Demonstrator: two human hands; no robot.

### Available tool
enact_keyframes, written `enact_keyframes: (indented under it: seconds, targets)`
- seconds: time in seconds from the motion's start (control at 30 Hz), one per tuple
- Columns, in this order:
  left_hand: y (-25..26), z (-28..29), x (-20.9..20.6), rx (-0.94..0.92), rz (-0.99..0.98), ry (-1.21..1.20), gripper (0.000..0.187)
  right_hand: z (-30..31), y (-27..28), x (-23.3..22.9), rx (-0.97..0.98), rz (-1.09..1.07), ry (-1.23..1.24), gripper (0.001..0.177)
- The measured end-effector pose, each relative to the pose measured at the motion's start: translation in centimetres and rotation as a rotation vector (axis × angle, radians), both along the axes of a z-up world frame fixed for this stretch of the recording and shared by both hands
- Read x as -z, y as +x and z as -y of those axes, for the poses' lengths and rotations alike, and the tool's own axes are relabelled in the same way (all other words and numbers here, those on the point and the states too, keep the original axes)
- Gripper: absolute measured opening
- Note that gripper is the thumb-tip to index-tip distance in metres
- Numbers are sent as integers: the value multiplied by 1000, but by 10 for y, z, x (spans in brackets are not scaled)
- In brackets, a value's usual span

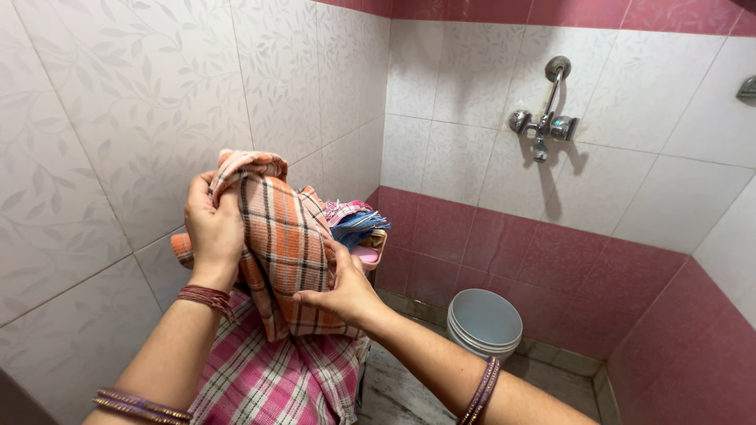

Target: The person folds several plaid towels by hand and hangs them on a wall-mounted towel rack in a bathroom. They handle an orange towel, a pink towel, and a blue towel, folding each and placing them on the rack.

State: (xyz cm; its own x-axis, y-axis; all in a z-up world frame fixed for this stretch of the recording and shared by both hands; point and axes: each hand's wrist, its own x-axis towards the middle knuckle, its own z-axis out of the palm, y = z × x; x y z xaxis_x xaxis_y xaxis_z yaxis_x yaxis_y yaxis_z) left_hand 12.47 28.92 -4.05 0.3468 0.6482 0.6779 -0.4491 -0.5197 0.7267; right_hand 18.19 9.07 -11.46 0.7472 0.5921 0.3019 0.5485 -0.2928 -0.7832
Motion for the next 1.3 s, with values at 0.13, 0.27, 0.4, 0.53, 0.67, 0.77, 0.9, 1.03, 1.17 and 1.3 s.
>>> enact_keyframes:
  seconds: [0.13,0.27,0.4,0.53,0.67,0.77,0.9,1.03,1.17,1.3]
  targets:
    - [-14,21,-32,189,144,-19,20,-6,0,-11,14,80,46,136]
    - [-32,45,-56,357,195,-35,15,-10,2,-26,35,16,150,140]
    - [-48,74,-77,485,163,-67,18,-16,7,-49,115,315,167,70]
    - [-61,99,-95,594,298,135,21,-6,8,-69,-119,-325,393,30]
    - [-74,114,-109,485,231,253,29,10,2,-87,-120,-384,528,22]
    - [-79,120,-113,363,82,295,41,31,-2,-103,-209,-404,651,25]
    - [-77,125,-108,109,68,557,48,56,-8,-127,-277,-528,874,36]
    - [-71,127,-102,130,5,517,58,106,-29,-136,-654,-635,1025,53]
    - [-63,134,-98,280,-137,433,65,158,-41,-135,-767,-660,1119,51]
    - [-56,152,-90,536,-319,294,73,168,-25,-131,-643,-663,1141,50]
